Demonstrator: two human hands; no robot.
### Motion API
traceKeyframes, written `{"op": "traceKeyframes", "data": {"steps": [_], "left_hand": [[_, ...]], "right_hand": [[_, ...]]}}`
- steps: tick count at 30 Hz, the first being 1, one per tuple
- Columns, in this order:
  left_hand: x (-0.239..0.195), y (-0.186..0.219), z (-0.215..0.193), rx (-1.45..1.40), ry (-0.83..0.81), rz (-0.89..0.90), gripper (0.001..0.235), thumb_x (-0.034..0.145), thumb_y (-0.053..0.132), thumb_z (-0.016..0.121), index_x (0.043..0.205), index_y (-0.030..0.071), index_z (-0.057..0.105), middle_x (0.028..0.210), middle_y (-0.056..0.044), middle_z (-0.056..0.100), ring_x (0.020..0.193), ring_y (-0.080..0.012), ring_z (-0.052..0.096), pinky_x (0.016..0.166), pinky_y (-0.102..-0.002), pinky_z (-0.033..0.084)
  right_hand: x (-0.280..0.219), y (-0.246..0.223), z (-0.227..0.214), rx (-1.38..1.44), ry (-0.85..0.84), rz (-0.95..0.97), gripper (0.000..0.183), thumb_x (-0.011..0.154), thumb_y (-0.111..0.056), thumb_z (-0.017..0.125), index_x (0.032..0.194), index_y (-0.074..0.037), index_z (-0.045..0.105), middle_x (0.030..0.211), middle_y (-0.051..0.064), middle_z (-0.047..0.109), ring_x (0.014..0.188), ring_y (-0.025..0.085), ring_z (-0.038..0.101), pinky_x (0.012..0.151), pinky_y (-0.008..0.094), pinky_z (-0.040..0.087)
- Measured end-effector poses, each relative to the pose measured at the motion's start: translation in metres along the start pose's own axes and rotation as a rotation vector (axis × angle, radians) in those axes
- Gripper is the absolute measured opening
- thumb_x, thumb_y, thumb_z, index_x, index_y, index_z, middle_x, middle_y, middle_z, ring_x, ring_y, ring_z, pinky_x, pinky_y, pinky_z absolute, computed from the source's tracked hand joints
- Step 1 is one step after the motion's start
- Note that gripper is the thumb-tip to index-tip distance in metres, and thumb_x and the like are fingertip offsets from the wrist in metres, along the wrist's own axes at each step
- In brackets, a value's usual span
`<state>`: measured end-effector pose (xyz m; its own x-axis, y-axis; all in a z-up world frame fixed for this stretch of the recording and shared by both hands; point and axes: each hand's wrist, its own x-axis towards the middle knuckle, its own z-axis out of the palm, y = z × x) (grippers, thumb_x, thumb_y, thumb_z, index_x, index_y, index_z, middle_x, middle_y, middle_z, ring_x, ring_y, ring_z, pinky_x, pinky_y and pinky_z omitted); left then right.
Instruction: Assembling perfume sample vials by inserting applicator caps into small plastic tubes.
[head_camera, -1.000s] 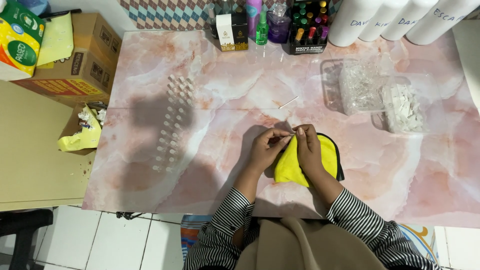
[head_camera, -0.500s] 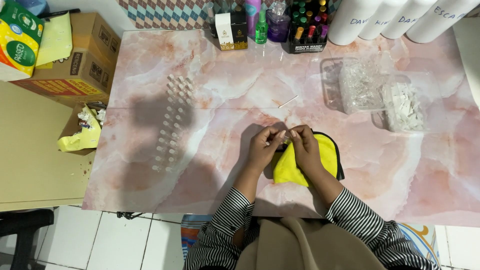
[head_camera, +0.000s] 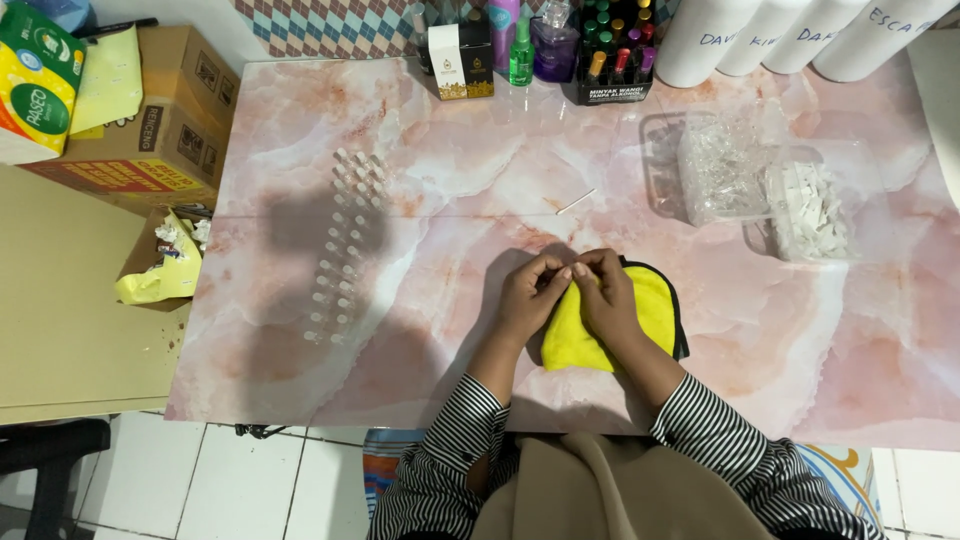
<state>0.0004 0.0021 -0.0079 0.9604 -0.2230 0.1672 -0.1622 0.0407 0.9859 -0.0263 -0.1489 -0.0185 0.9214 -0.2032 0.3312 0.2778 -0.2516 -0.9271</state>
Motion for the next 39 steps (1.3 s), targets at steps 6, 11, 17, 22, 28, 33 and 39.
{"op": "traceKeyframes", "data": {"steps": [6, 11, 17, 22, 28, 33, 39], "left_hand": [[-0.001, 0.023, 0.0, -0.021, -0.001, 0.002, 0.018, 0.099, 0.022, 0.072, 0.087, 0.009, 0.072, 0.067, -0.006, 0.064, 0.069, -0.0111, 0.057, 0.064, -0.027, 0.051], [0.001, 0.008, 0.002, -0.049, 0.027, 0.003, 0.015, 0.1, 0.023, 0.071, 0.093, 0.01, 0.073, 0.074, -0.005, 0.068, 0.073, -0.0098, 0.058, 0.068, -0.026, 0.051], [0.0, 0.012, 0.002, -0.1, 0.045, 0.003, 0.012, 0.098, 0.017, 0.073, 0.105, 0.007, 0.074, 0.083, -0.007, 0.071, 0.081, -0.0109, 0.061, 0.075, -0.028, 0.055], [0.001, 0.009, 0.001, -0.115, 0.027, -0.017, 0.014, 0.096, 0.017, 0.075, 0.108, 0.008, 0.075, 0.086, -0.007, 0.072, 0.081, -0.0111, 0.063, 0.076, -0.029, 0.057], [0.002, 0.003, 0.001, -0.119, 0.024, 0.01, 0.013, 0.093, 0.015, 0.078, 0.105, 0.009, 0.077, 0.085, -0.006, 0.073, 0.08, -0.0094, 0.065, 0.076, -0.028, 0.057], [0.004, 0.004, 0.001, -0.14, 0.003, 0.032, 0.014, 0.102, 0.02, 0.068, 0.107, 0.01, 0.076, 0.087, -0.003, 0.072, 0.085, -0.0067, 0.061, 0.079, -0.029, 0.057], [0.001, -0.013, -0.001, -0.105, -0.059, 0.023, 0.014, 0.099, 0.02, 0.073, 0.092, 0.008, 0.075, 0.074, -0.007, 0.071, 0.075, -0.0124, 0.066, 0.075, -0.03, 0.057]], "right_hand": [[-0.001, -0.002, -0.001, -0.058, 0.02, 0.023, 0.006, 0.107, -0.006, 0.058, 0.109, -0.002, 0.063, 0.084, 0.016, 0.069, 0.082, 0.025, 0.068, 0.081, 0.041, 0.053], [0.002, -0.011, -0.003, 0.122, 0.109, 0.073, 0.006, 0.11, -0.006, 0.053, 0.114, -0.003, 0.057, 0.088, 0.005, 0.06, 0.088, 0.015, 0.059, 0.087, 0.035, 0.049], [0.003, -0.01, -0.002, 0.167, 0.116, 0.073, 0.009, 0.112, -0.011, 0.05, 0.113, -0.004, 0.057, 0.086, 0.002, 0.054, 0.086, 0.012, 0.054, 0.084, 0.031, 0.045], [0.001, -0.004, -0.002, 0.102, 0.056, 0.065, 0.013, 0.111, -0.009, 0.052, 0.11, -0.001, 0.061, 0.081, 0.007, 0.056, 0.083, 0.015, 0.056, 0.081, 0.034, 0.047], [0.002, -0.008, -0.004, 0.057, 0.07, 0.07, 0.016, 0.111, -0.004, 0.05, 0.101, -0.002, 0.063, 0.077, 0.003, 0.053, 0.079, 0.013, 0.049, 0.08, 0.032, 0.045], [0.008, -0.038, -0.002, 0.157, 0.171, 0.084, 0.015, 0.114, -0.006, 0.043, 0.11, -0.005, 0.058, 0.081, -0.003, 0.047, 0.08, 0.007, 0.045, 0.08, 0.028, 0.04], [0.007, -0.047, 0.0, 0.213, 0.212, 0.093, 0.017, 0.116, -0.016, 0.041, 0.11, -0.007, 0.055, 0.086, -0.002, 0.049, 0.084, 0.007, 0.046, 0.084, 0.027, 0.041]]}}
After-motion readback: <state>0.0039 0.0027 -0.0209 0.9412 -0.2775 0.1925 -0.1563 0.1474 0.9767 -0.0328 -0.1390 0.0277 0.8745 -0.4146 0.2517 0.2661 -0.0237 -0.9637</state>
